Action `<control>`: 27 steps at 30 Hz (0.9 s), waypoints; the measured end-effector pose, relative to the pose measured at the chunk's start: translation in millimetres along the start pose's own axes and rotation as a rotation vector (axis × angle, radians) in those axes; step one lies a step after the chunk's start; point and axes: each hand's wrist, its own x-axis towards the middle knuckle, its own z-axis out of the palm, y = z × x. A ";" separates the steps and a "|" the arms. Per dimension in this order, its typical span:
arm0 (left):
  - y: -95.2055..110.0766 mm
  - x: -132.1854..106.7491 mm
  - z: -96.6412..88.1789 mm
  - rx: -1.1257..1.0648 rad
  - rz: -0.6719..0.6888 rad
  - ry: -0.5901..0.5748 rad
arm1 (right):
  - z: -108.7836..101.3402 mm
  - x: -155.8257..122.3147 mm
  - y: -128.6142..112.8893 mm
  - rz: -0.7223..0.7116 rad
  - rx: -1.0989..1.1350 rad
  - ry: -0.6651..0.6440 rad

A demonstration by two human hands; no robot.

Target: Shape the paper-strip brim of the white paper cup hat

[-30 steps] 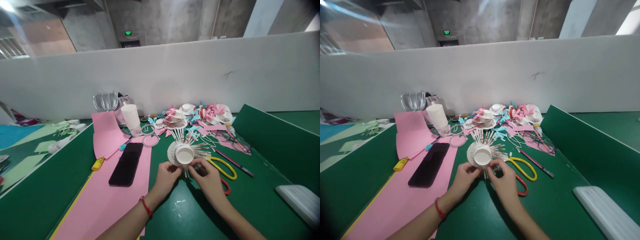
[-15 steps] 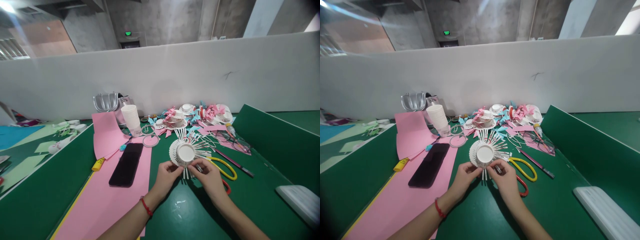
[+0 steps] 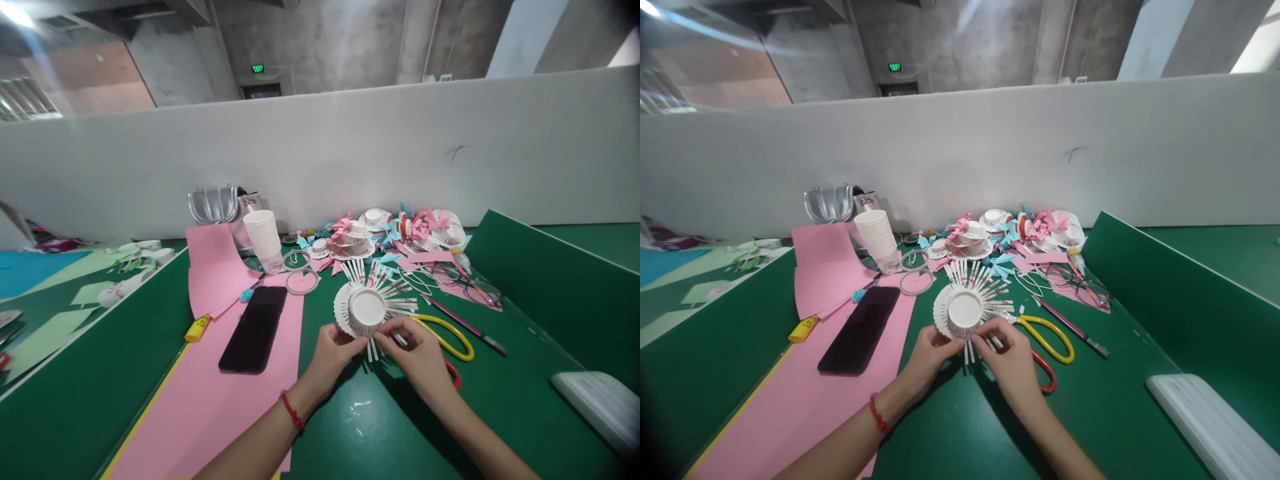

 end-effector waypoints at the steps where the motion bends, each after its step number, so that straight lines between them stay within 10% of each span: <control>1: 0.8 -0.3 0.8 0.007 0.009 0.016 | 0.4 -0.4 0.2 -0.014 -0.013 -0.009; 18: 5.1 0.2 4.5 0.102 0.062 0.208 | -0.2 -6.1 -4.8 -0.090 -0.152 -0.083; 27: -1.1 1.5 0.3 -0.090 0.027 0.074 | 6.9 -6.5 -2.2 -0.070 -0.089 -0.083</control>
